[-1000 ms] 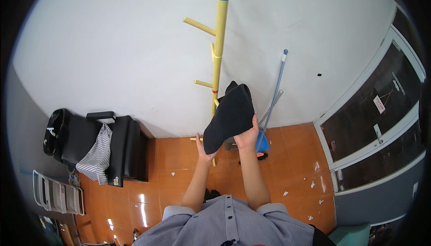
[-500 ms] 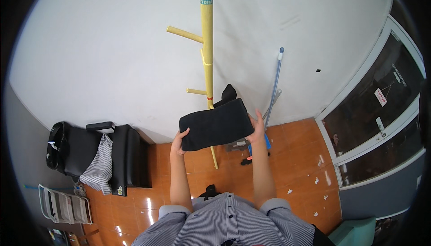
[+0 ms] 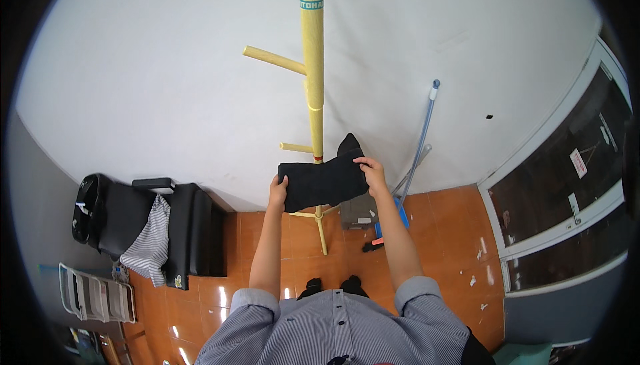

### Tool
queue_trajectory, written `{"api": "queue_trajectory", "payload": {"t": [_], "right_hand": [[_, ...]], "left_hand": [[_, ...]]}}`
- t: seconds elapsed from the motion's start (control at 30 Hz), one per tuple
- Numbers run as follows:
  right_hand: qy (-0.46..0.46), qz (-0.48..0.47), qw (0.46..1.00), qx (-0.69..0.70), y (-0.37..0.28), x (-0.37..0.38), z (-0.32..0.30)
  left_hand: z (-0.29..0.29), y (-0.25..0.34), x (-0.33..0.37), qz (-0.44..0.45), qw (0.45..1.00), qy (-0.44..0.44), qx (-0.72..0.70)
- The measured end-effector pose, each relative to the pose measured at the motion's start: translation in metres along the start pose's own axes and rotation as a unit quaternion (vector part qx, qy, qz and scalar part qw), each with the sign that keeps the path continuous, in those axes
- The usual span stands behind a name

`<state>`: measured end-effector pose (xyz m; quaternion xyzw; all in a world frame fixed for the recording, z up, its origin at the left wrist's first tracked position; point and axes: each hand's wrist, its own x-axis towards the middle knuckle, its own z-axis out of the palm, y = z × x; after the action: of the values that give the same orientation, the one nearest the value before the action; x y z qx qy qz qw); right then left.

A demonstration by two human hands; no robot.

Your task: The person folds a black cloth and a striped garment by hand and hangs them on a rack.

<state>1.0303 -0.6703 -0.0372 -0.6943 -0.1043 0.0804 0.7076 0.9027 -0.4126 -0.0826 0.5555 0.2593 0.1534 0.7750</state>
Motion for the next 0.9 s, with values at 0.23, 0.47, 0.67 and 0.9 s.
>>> {"api": "queue_trajectory", "payload": {"t": [0.23,0.47,0.67,0.9], "right_hand": [[-0.004,0.087,0.996,-0.02,0.066,0.035,0.001],[0.018,0.202,0.978,0.039,0.099,0.021,0.035],[0.039,0.196,0.98,-0.009,0.133,0.022,0.05],[0.046,0.105,0.96,-0.254,0.068,-0.014,0.036]], "left_hand": [[0.02,-0.042,0.019,0.054,0.975,0.13,0.175],[0.029,-0.12,0.039,0.008,0.974,0.177,0.139],[0.048,-0.154,0.049,0.043,0.979,0.196,0.046],[0.034,-0.139,-0.013,0.039,0.911,0.39,0.13]]}}
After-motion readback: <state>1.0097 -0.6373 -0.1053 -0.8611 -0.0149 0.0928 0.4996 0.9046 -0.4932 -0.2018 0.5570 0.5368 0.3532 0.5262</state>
